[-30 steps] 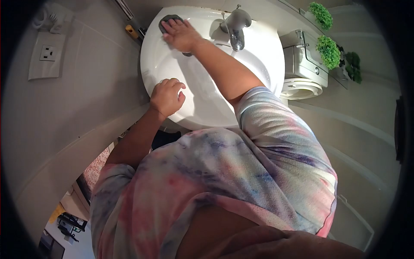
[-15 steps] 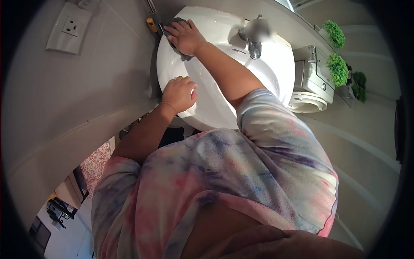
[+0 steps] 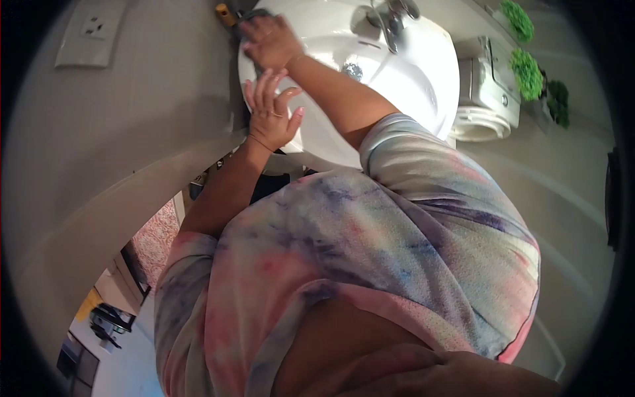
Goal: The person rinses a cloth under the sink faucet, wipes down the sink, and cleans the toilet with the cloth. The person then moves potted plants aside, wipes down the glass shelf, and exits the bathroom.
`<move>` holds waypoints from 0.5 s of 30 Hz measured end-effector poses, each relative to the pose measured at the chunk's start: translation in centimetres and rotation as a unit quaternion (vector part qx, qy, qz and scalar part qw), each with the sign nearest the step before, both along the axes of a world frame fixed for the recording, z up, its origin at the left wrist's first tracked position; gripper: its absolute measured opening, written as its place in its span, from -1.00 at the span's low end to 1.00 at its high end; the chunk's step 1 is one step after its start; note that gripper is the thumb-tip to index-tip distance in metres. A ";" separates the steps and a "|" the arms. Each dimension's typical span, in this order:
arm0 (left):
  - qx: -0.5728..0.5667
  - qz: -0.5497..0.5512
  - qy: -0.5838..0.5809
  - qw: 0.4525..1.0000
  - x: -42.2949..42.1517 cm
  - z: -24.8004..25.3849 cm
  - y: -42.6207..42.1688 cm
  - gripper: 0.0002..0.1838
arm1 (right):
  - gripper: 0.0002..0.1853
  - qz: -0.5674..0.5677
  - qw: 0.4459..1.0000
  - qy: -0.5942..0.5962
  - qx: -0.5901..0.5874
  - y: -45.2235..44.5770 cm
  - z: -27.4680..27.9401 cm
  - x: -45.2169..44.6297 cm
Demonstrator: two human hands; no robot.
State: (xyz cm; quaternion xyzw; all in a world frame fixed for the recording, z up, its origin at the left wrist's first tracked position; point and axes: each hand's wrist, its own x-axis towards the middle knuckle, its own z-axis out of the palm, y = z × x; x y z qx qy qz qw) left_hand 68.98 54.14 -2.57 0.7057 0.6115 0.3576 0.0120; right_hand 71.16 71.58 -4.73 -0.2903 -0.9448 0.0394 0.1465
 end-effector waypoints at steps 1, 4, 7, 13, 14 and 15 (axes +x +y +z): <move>0.009 0.002 -0.010 1.000 -0.1 0.2 -0.2 -0.55 | -0.39 0.008 0.999 0.031 0.043 -2.3 -0.8 0.0; 0.053 -0.027 -0.037 0.998 -0.7 0.0 -0.4 -0.57 | -0.42 -0.040 0.973 0.191 -0.121 -9.9 -4.6 0.9; 0.041 -0.021 -0.016 0.999 -0.4 0.4 -0.5 -0.58 | -0.41 0.139 0.878 0.188 -0.417 -12.4 -3.7 8.3; -0.011 -0.015 0.055 0.998 -0.5 2.7 -1.0 -0.64 | -0.33 0.098 0.814 -0.258 -0.511 -13.1 3.3 25.5; -0.020 -0.013 0.058 0.998 -0.6 2.8 -1.1 -0.64 | -0.31 0.090 0.815 -0.316 -0.476 -12.0 3.2 27.6; -0.027 -0.011 0.062 0.998 -0.7 3.0 -1.0 -0.65 | -0.28 0.068 0.815 -0.373 -0.439 -10.7 3.2 29.1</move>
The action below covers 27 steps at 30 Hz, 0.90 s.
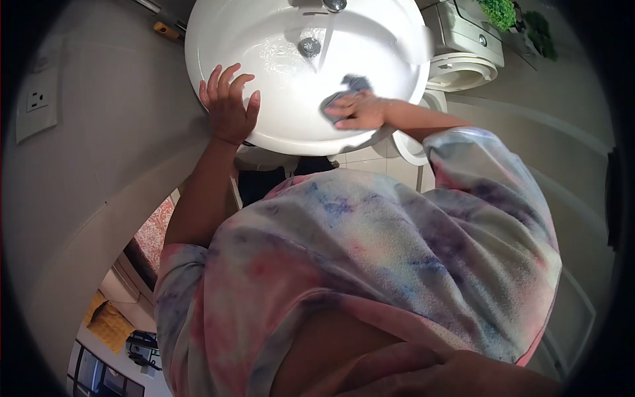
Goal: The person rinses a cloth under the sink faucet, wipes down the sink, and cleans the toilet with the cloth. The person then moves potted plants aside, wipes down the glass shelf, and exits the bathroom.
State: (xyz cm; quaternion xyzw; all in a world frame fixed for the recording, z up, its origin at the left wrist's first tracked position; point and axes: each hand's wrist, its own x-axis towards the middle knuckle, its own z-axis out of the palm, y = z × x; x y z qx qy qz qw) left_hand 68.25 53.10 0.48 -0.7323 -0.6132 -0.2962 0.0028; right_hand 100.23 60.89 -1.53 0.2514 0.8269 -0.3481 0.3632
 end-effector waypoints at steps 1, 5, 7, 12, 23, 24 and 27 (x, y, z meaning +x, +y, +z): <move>0.001 -0.001 0.004 1.000 -0.2 0.1 0.0 -0.65 | -0.26 0.023 0.998 -0.041 0.045 1.3 0.2 0.7; -0.004 0.008 0.007 1.000 0.3 -0.4 0.2 -0.65 | -0.29 0.053 0.992 0.000 0.116 3.3 -3.3 -1.4; -0.009 0.010 0.003 1.000 0.6 -0.8 0.4 -0.64 | -0.30 0.042 0.986 0.064 0.150 2.8 -6.2 -4.4; -0.018 0.004 -0.024 1.000 0.8 -1.0 1.1 -0.62 | -0.35 -0.086 0.960 0.175 0.203 2.8 -8.5 -11.9; -0.029 0.007 0.015 0.999 0.5 -0.4 0.5 -0.62 | -0.34 -0.448 0.850 0.100 0.258 3.7 -8.9 -21.4; -0.021 0.011 0.009 1.000 0.3 -0.4 0.5 -0.63 | -0.33 -0.421 0.868 0.138 0.225 2.8 -8.6 -21.9; 0.010 0.025 0.008 1.000 -0.3 0.4 -0.3 -0.66 | -0.34 -0.350 0.892 0.222 0.178 -1.9 -5.0 -22.0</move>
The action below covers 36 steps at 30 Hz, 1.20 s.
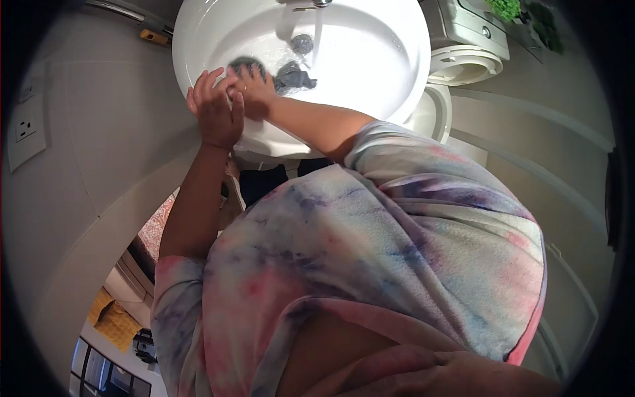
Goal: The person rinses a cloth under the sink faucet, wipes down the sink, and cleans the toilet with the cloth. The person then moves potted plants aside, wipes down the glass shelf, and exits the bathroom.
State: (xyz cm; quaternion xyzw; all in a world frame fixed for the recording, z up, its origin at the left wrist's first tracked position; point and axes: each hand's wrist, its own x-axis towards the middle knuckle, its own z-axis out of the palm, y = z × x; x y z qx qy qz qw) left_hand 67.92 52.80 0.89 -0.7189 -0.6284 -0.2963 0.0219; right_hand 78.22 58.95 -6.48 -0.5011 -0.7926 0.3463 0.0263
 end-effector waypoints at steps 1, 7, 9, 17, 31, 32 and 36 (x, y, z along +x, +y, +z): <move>0.002 -0.003 -0.002 1.000 -0.1 0.2 -0.1 -0.66 | -0.33 0.066 0.997 0.013 -0.035 -1.2 0.7 0.9; -0.004 -0.005 0.041 0.999 0.3 0.8 -0.2 -0.67 | -0.24 0.267 0.939 -0.035 -0.216 -3.6 4.5 13.9; -0.018 0.003 0.040 0.999 0.4 0.9 -0.2 -0.67 | -0.25 0.289 0.927 -0.121 -0.206 -2.2 5.6 19.0; -0.029 0.022 0.046 0.998 0.2 1.0 0.0 -0.66 | -0.37 0.295 0.844 -0.447 -0.017 8.0 4.5 25.4; -0.043 0.025 0.039 0.998 0.1 0.9 0.0 -0.62 | -0.37 0.096 0.928 -0.360 0.031 3.8 -0.3 20.6; -0.042 0.029 0.039 0.998 0.1 0.9 0.1 -0.60 | -0.37 0.092 0.927 -0.363 0.031 2.7 0.3 21.4; -0.043 0.043 0.030 0.998 0.5 0.6 0.2 -0.56 | -0.33 0.287 0.868 -0.391 -0.107 1.6 6.9 24.6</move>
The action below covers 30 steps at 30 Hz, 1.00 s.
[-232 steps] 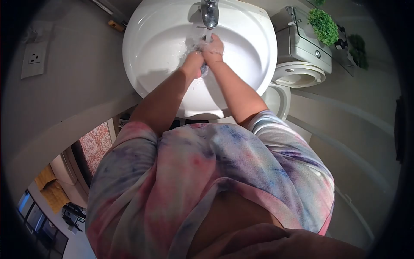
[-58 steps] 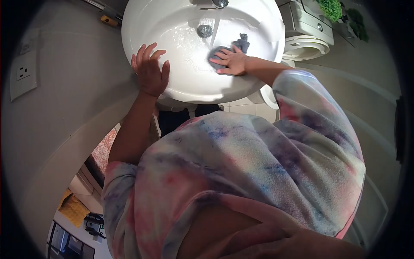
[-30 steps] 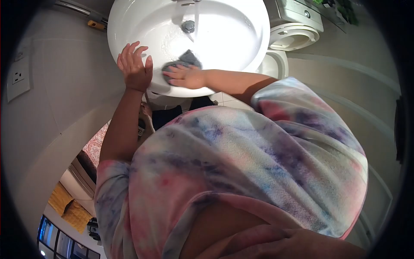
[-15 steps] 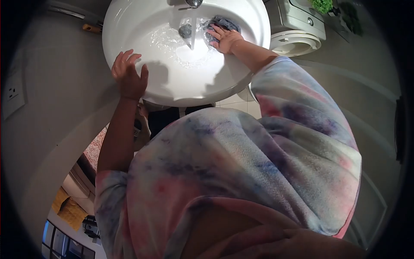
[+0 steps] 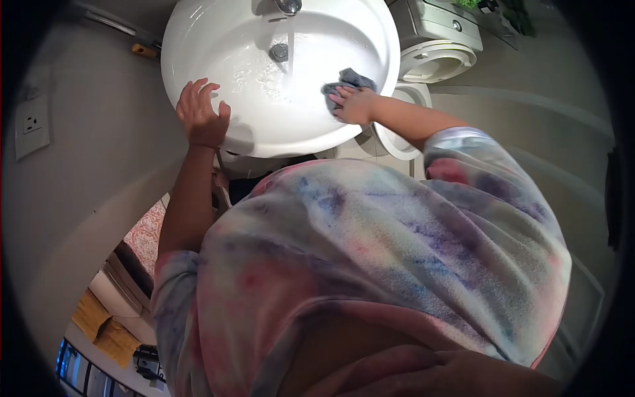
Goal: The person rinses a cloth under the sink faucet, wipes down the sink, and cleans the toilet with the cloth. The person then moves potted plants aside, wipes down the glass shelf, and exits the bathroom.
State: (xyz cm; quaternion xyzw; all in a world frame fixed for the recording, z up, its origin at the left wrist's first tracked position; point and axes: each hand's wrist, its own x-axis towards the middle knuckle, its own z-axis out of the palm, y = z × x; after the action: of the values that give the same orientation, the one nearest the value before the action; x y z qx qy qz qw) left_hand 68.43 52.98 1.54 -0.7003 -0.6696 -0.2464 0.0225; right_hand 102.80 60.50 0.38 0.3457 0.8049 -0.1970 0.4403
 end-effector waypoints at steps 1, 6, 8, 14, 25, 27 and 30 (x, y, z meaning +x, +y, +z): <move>0.001 -0.001 -0.001 1.000 -0.1 0.1 0.2 -0.56 | -0.31 0.116 0.991 -0.044 -0.058 0.7 1.8 0.9; -0.045 -0.001 -0.004 0.999 -0.2 0.4 0.3 -0.53 | -0.40 0.121 0.972 -0.080 0.186 6.6 0.2 4.6; -0.036 -0.006 -0.011 0.999 -0.4 0.1 0.4 -0.53 | -0.40 0.063 0.979 -0.035 0.190 8.0 -2.9 2.8; -0.053 -0.022 -0.022 0.998 -1.1 0.4 0.5 -0.53 | -0.40 -0.057 0.989 0.041 0.129 11.4 -7.6 -4.3; -0.025 -0.024 -0.029 0.999 -0.5 0.1 0.6 -0.55 | -0.49 -0.094 0.945 0.210 0.233 8.1 -8.3 -1.8; -0.034 -0.012 0.001 0.999 -0.3 0.2 0.5 -0.50 | -0.57 -0.016 0.912 0.214 0.349 6.4 -7.8 0.2; -0.031 -0.013 -0.007 0.999 -0.5 0.2 0.6 -0.53 | -0.65 -0.116 0.950 0.104 0.269 5.2 -2.7 1.1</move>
State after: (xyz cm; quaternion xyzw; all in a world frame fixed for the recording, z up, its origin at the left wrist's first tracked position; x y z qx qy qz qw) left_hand 67.98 53.54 1.71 -0.7078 -0.6677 -0.2307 -0.0076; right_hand 103.87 65.72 -2.36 0.5199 0.8237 -0.0573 0.2190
